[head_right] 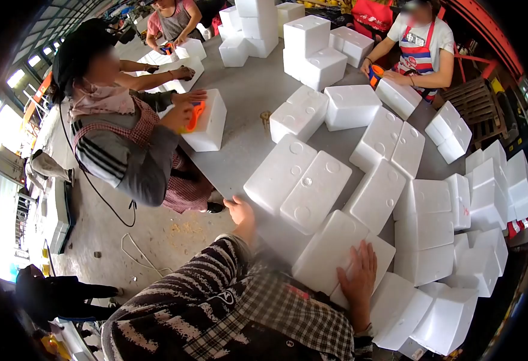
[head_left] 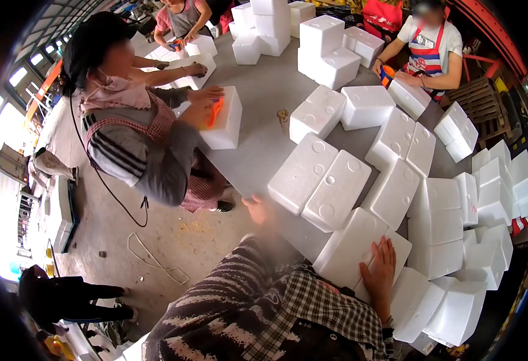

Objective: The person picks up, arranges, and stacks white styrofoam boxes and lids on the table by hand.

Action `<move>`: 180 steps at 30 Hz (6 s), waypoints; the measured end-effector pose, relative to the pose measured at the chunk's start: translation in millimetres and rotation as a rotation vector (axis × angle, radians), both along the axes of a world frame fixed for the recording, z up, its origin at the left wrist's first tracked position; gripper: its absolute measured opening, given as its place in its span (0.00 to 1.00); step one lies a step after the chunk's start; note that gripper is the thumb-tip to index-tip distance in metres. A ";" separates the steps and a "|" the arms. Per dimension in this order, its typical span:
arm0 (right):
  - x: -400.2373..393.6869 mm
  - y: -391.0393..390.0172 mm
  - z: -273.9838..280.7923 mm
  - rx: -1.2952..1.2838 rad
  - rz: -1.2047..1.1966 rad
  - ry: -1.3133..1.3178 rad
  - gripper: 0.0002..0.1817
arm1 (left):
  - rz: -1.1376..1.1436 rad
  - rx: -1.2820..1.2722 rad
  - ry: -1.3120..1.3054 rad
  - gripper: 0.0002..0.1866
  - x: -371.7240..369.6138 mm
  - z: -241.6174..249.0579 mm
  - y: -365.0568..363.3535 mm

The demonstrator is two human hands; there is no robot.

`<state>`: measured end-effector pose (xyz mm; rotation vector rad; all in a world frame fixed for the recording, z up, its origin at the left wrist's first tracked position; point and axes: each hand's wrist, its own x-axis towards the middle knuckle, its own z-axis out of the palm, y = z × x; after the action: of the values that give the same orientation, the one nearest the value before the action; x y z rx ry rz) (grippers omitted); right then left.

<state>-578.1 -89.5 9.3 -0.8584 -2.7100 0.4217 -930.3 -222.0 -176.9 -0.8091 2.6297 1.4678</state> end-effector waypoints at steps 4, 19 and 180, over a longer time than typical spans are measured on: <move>1.6 -0.6 -0.5 -0.002 0.005 0.012 0.32 | 0.007 -0.017 -0.016 0.33 0.2 -0.9 -0.4; 1.0 -0.9 2.6 -0.002 0.015 0.042 0.32 | 0.020 -0.027 0.024 0.32 -0.3 -7.6 -1.2; -2.7 15.5 18.9 -0.549 -0.023 0.587 0.37 | -0.386 1.007 -0.369 0.58 102.7 101.3 -18.1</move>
<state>-580.9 -74.1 28.2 -0.7301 -2.0572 1.2310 -827.6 -240.2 -75.6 -0.3620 1.3642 1.9296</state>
